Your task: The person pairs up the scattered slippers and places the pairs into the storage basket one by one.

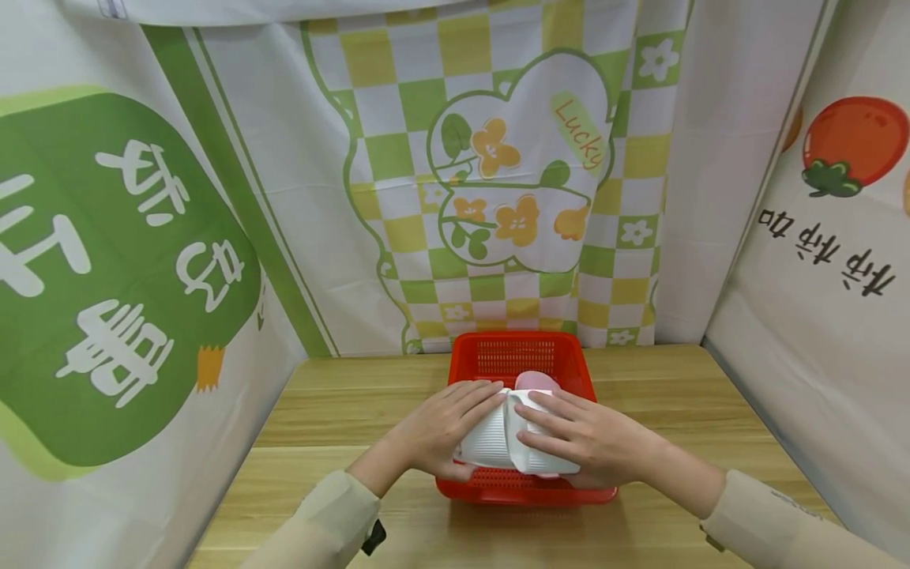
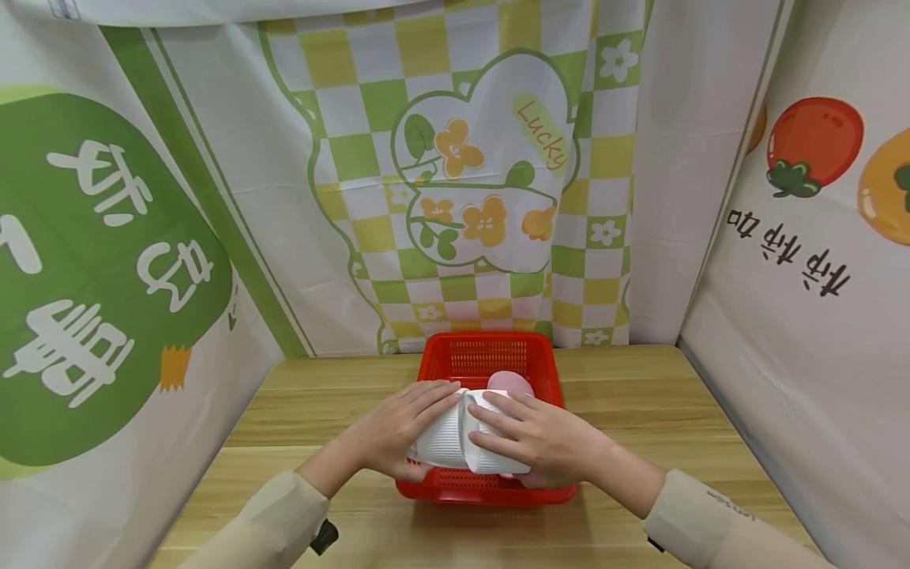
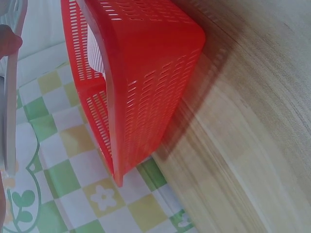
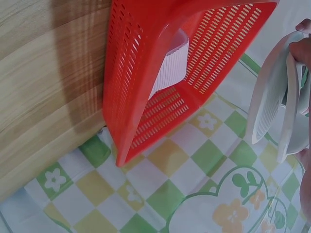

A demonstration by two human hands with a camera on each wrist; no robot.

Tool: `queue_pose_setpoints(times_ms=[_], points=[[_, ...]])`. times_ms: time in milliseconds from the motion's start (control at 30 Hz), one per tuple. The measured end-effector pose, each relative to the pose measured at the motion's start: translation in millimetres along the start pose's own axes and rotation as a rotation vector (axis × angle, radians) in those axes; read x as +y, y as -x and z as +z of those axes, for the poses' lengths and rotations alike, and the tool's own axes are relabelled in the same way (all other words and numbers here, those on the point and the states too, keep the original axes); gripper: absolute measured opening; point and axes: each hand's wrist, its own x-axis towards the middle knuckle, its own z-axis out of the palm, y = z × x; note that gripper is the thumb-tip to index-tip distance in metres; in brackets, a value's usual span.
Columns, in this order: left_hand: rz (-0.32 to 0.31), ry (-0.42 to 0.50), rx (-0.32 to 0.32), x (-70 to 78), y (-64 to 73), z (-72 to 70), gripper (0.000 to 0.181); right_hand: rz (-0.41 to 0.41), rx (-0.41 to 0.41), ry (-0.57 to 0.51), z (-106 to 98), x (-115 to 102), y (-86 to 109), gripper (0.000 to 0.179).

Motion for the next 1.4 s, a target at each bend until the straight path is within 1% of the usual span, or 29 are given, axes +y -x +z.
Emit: queue_pose_setpoints(times_ms=[300,433,567,900,1200,1400], points=[[-0.008,-0.002,-0.002,-0.6,-0.1,0.1,0.107,0.000,0.003,0.018,0,0,1.0,0.085],[-0.014,-0.004,-0.006,-1.3,-0.5,-0.2,0.106,0.010,-0.013,0.039,-1,0,0.8,0.086],[-0.018,-0.012,0.002,-1.8,-0.9,-1.1,0.103,0.023,-0.007,0.062,-1,-1,1.4,0.090],[-0.035,-0.023,0.024,-2.2,0.3,-3.4,0.102,0.044,0.024,0.087,1,0,2.4,0.095],[-0.035,-0.068,0.035,-3.2,3.9,-5.5,0.095,0.110,0.002,0.052,2,1,9.0,0.095],[-0.043,-0.091,0.052,-4.0,10.0,-7.1,0.094,0.163,0.007,0.021,3,5,13.0,0.088]])
